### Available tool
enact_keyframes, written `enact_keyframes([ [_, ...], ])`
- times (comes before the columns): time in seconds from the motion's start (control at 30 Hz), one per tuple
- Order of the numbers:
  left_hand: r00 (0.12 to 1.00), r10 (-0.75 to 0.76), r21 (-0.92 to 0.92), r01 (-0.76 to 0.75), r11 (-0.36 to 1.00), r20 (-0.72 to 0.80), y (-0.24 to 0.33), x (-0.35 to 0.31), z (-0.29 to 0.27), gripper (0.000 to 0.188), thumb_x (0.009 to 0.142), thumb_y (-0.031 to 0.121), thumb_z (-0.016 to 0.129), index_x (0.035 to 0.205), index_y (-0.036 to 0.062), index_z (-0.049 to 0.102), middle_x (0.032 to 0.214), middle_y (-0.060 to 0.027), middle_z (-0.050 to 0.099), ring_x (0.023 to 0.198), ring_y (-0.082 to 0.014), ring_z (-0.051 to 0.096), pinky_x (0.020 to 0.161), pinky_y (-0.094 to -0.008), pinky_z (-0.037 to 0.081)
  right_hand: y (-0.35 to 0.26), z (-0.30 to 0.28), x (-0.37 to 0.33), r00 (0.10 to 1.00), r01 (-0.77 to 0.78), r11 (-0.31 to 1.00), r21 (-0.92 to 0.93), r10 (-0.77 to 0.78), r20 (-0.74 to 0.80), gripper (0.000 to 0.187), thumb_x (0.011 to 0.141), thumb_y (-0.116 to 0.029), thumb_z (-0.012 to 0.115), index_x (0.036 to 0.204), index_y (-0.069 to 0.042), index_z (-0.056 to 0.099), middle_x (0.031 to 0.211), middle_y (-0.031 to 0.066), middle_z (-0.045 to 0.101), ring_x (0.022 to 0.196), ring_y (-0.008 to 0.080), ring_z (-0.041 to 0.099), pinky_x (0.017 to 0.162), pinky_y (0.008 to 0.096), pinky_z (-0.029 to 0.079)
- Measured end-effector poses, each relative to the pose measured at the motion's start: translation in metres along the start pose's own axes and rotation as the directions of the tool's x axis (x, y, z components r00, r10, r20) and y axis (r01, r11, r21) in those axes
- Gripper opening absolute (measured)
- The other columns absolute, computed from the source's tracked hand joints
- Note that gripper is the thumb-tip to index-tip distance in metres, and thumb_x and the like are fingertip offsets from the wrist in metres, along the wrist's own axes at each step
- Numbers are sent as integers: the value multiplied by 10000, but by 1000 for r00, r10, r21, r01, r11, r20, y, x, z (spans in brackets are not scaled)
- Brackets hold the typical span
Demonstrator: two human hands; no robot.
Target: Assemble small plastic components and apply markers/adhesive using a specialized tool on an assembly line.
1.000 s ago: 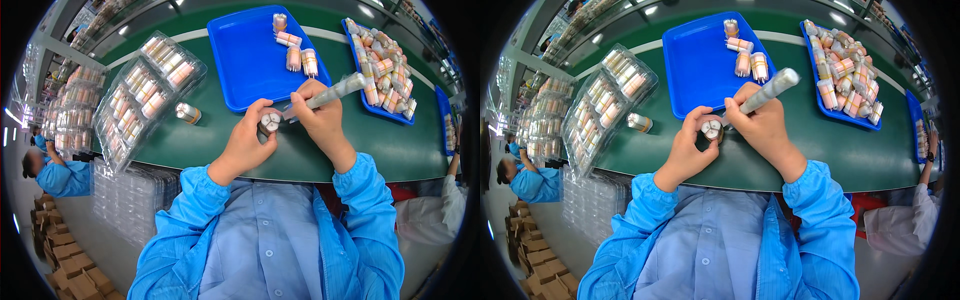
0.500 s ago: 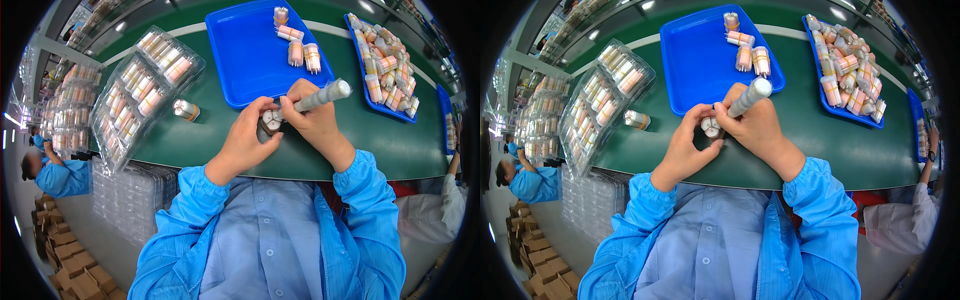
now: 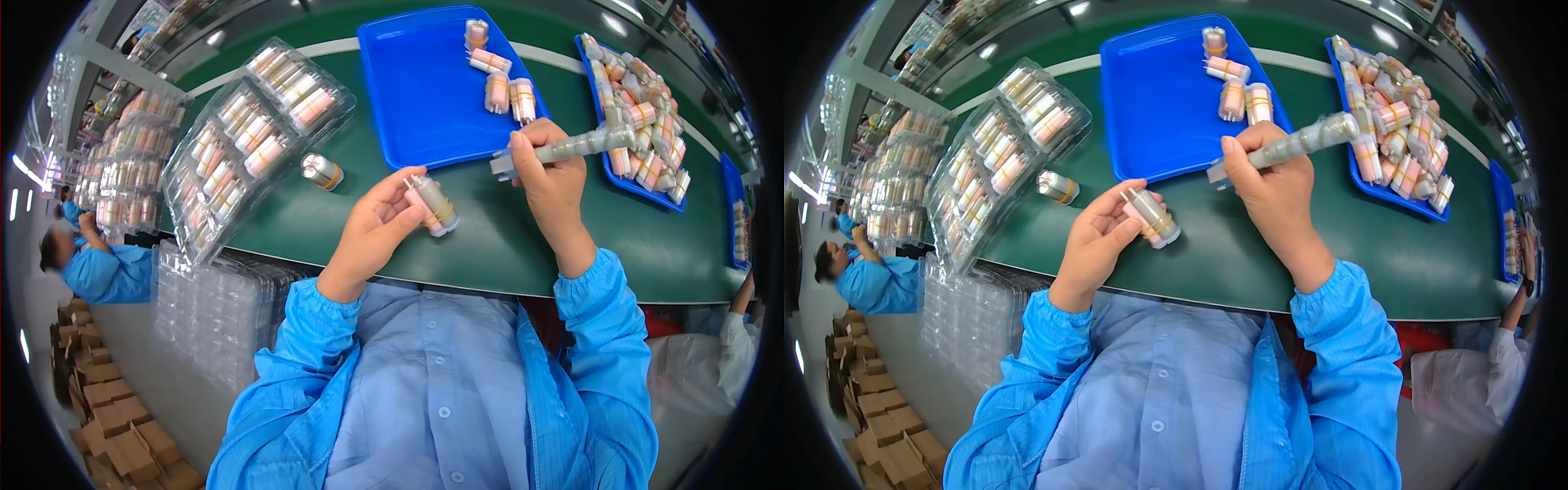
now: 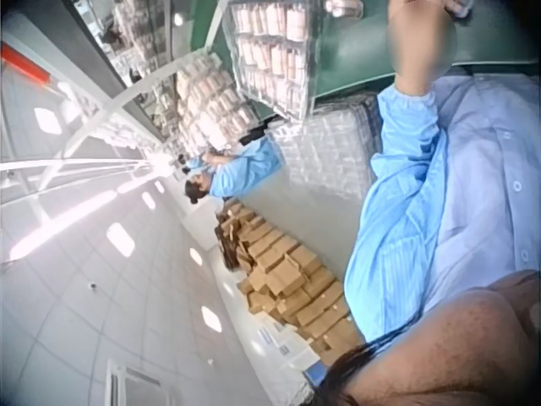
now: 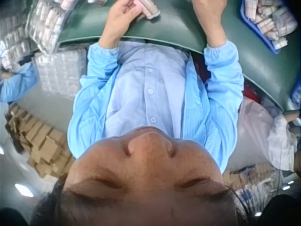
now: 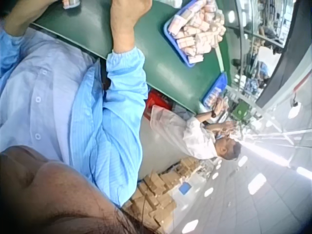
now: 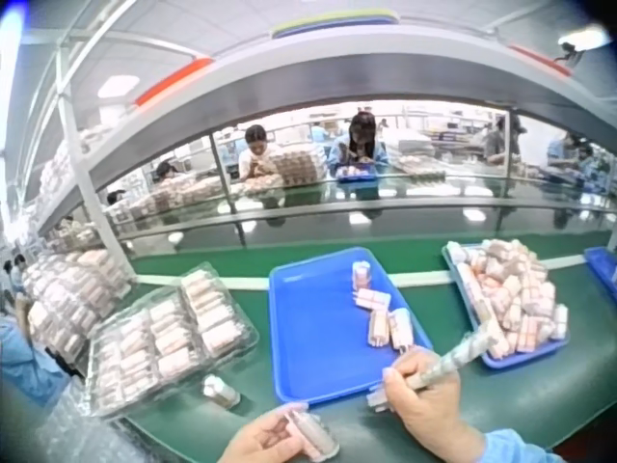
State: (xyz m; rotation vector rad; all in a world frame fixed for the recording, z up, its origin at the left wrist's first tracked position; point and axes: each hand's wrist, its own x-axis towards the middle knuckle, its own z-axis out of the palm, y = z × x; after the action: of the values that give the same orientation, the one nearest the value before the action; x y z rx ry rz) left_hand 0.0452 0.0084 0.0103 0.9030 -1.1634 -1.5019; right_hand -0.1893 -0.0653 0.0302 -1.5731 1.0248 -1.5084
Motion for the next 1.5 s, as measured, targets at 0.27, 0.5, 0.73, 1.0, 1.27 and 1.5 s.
enact_keyframes([
  [0.27, 806, 460, 670, -108, 735, -374, 6, -54, -56, 460, 906, -57, 591, 1352, -8, 489, 1231, -134, 611, 1106, -182, 609, 957, -353, 528, -4, 5, -7, 981, 184, 976, -115, -174, 86, 168, 891, -8, 699, 765, -17, 589, 723, 51, 579, 654, 140, 546, 599, 290, 417],
  [0.5, 682, 660, 923, 59, 380, -315, 10, -32, -75, 583, 814, 36, 746, 1336, 6, 487, 1245, -178, 575, 1045, -280, 646, 926, -358, 526, 2, 7, -9, 971, 221, 956, -194, -198, 132, 177, 899, -1, 678, 756, -8, 574, 746, 71, 579, 687, 163, 541, 634, 308, 423],
  [0.73, 705, 617, 862, -14, 506, -350, 9, -17, -78, 452, 837, 88, 777, 1265, 92, 629, 1119, -116, 693, 992, -282, 687, 852, -352, 547, 9, 3, -11, 972, 214, 953, -215, -187, 141, 168, 914, -15, 666, 779, -7, 567, 790, 72, 567, 722, 156, 517, 659, 302, 412],
  [1.0, 551, 749, 924, 126, 361, -368, 66, -69, -94, 400, 850, 89, 779, 1231, 72, 655, 1079, -109, 696, 941, -186, 684, 801, -330, 552, 12, 0, -14, 974, 198, 949, -246, -162, 158, 171, 920, -11, 648, 779, -6, 551, 796, 77, 569, 728, 163, 522, 660, 306, 409],
  [1.27, 595, 758, 809, 566, -159, -268, 123, -120, -200, 327, 887, 64, 693, 1209, 57, 639, 1060, -156, 666, 959, -365, 668, 812, -459, 542, 7, 5, -16, 937, 322, 910, -260, -267, 227, 173, 912, -4, 662, 779, -2, 551, 790, 93, 576, 715, 186, 528, 640, 316, 410],
  [1.5, 676, 568, 848, 523, 80, -471, 111, -130, -214, 545, 1044, 449, 485, 1436, 70, 502, 1456, -224, 520, 1411, -418, 407, 1158, -571, 292, 9, 4, -14, 948, 287, 907, -308, -224, 225, 164, 913, -3, 663, 785, 1, 561, 787, 92, 573, 706, 185, 525, 631, 317, 410],
])
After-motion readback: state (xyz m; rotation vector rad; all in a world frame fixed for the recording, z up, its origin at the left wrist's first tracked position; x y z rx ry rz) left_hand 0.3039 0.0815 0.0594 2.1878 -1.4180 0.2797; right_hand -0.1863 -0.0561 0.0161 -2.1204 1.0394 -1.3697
